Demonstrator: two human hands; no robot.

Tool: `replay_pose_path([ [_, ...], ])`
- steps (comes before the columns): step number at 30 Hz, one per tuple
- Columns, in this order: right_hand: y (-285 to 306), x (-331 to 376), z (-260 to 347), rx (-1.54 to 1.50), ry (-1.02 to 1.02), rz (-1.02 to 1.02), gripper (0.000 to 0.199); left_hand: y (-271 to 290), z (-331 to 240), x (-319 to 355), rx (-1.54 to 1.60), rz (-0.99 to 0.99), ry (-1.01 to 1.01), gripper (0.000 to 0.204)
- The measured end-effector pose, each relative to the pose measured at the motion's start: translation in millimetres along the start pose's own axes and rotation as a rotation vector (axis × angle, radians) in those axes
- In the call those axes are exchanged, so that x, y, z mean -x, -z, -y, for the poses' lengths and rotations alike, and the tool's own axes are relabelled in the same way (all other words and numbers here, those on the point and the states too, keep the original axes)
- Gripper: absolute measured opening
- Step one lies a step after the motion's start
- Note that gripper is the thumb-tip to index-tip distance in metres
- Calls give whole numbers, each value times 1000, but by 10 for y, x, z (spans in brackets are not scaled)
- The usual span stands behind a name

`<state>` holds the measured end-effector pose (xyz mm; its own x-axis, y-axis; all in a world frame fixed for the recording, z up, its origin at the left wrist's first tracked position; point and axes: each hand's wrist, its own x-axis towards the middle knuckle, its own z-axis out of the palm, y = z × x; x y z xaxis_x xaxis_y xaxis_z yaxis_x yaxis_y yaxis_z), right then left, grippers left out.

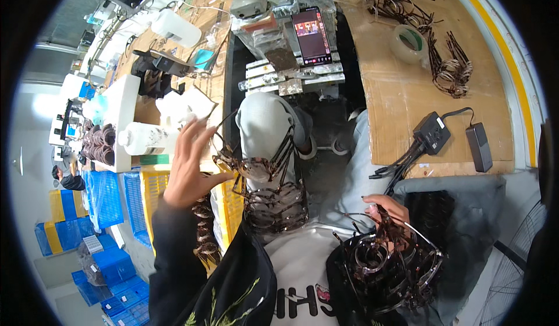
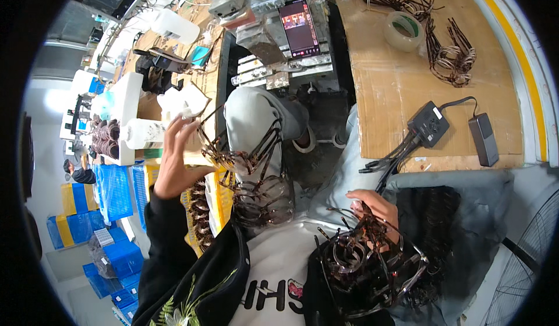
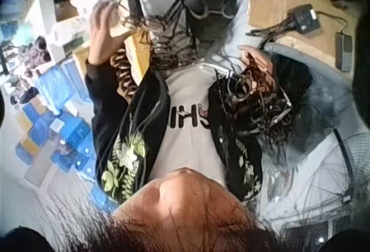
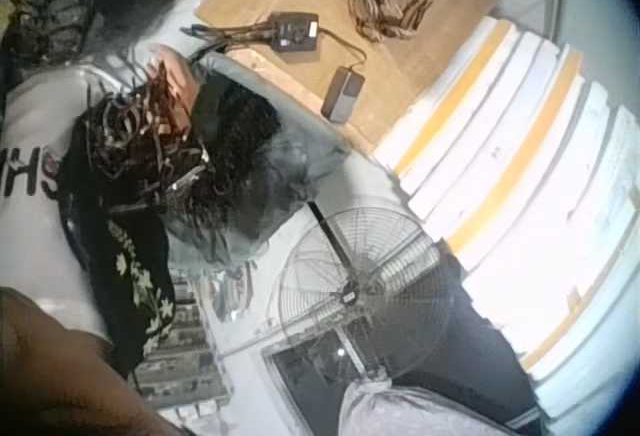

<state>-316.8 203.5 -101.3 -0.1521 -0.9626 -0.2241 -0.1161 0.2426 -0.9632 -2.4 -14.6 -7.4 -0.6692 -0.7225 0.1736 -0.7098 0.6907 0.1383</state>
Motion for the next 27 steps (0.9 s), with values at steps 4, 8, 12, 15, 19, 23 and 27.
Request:
replay_pose_path([
  [4,-42,-25,-52,-52,-16,41,19,-423,300,-369,173,167,-381,44],
  [8,40,-15,-159,159,158,150,37,-815,165,-221,362,59,-144,39],
  [12,95,-80,-176,100,544,283,46,-858,40,53,562,98,264,49],
  [15,-44,-133,-367,107,467,202,64,-882,32,62,518,202,279,45],
  [19,84,-98,-441,227,485,130,62,-732,-163,-13,107,-65,-39,22],
  [23,15,-251,-791,210,814,63,62,-213,-744,78,728,98,-14,21],
  [27,-282,-202,-886,-29,667,-248,56,-89,-1386,9,1214,750,-382,44],
])
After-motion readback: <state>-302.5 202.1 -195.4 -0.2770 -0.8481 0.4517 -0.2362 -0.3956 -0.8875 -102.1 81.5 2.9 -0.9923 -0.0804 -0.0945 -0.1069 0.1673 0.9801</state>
